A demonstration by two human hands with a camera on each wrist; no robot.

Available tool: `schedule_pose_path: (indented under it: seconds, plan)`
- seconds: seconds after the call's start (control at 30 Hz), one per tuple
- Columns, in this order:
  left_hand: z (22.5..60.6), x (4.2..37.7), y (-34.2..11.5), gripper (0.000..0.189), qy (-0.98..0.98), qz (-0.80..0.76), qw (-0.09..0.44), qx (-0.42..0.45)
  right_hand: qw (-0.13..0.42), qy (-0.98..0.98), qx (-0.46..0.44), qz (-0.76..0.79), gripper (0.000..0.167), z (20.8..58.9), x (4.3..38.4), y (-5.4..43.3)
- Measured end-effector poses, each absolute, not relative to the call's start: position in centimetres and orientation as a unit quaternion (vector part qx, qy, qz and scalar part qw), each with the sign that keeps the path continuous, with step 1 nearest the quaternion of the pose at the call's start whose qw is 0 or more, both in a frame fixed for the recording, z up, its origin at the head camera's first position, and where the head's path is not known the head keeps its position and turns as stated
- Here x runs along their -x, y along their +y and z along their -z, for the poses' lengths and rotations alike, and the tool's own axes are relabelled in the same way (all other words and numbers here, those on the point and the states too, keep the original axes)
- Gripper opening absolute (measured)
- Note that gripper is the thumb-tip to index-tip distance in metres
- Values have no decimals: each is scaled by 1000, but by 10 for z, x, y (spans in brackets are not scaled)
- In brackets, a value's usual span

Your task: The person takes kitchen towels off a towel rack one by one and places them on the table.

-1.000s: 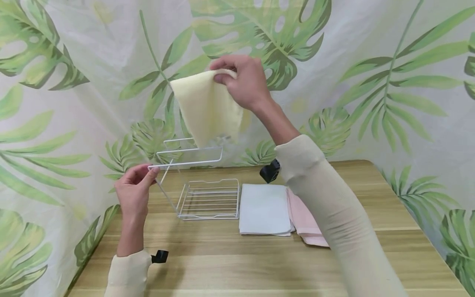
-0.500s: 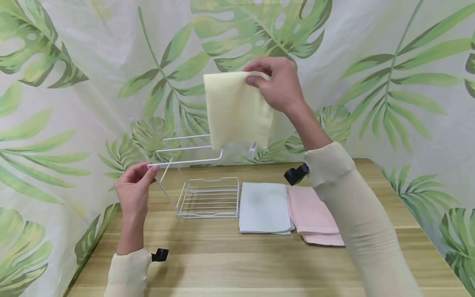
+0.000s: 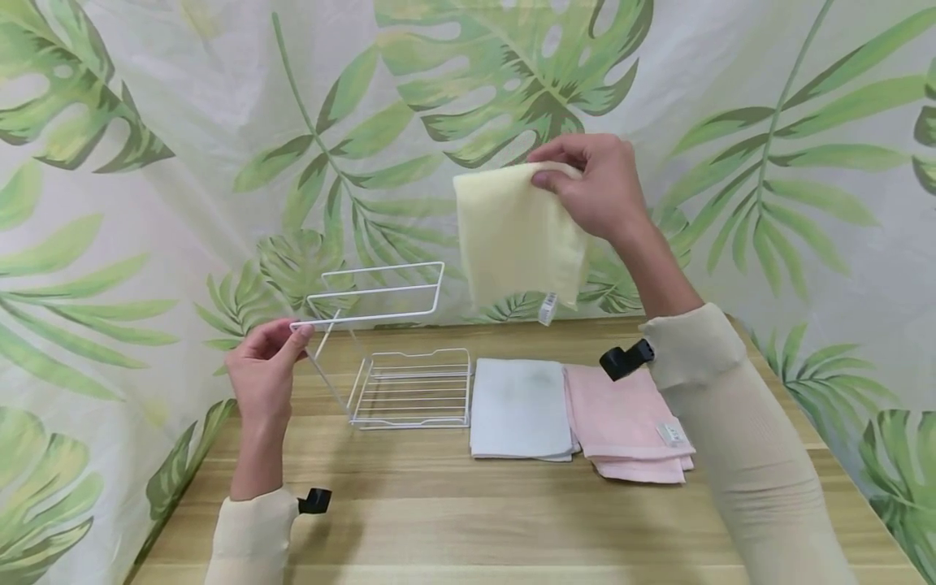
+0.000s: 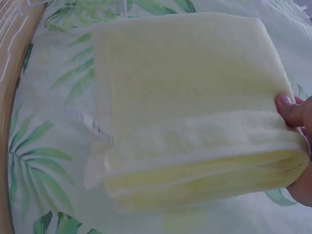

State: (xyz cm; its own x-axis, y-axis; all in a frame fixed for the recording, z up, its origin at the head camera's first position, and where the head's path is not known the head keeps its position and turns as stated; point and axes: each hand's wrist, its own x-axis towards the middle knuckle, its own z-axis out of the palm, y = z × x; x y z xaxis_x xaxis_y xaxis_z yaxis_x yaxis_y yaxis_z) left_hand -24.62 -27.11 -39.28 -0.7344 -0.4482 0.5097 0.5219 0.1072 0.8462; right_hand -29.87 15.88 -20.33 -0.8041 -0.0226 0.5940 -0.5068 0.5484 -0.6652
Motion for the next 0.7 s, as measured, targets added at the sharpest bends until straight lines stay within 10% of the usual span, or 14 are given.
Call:
schedule_pose_path:
  seconds: [0.7]
  plan:
    - [393,246,-273,28,-649,669,361,21,226,-884,-122,-390,21,272,270,235]
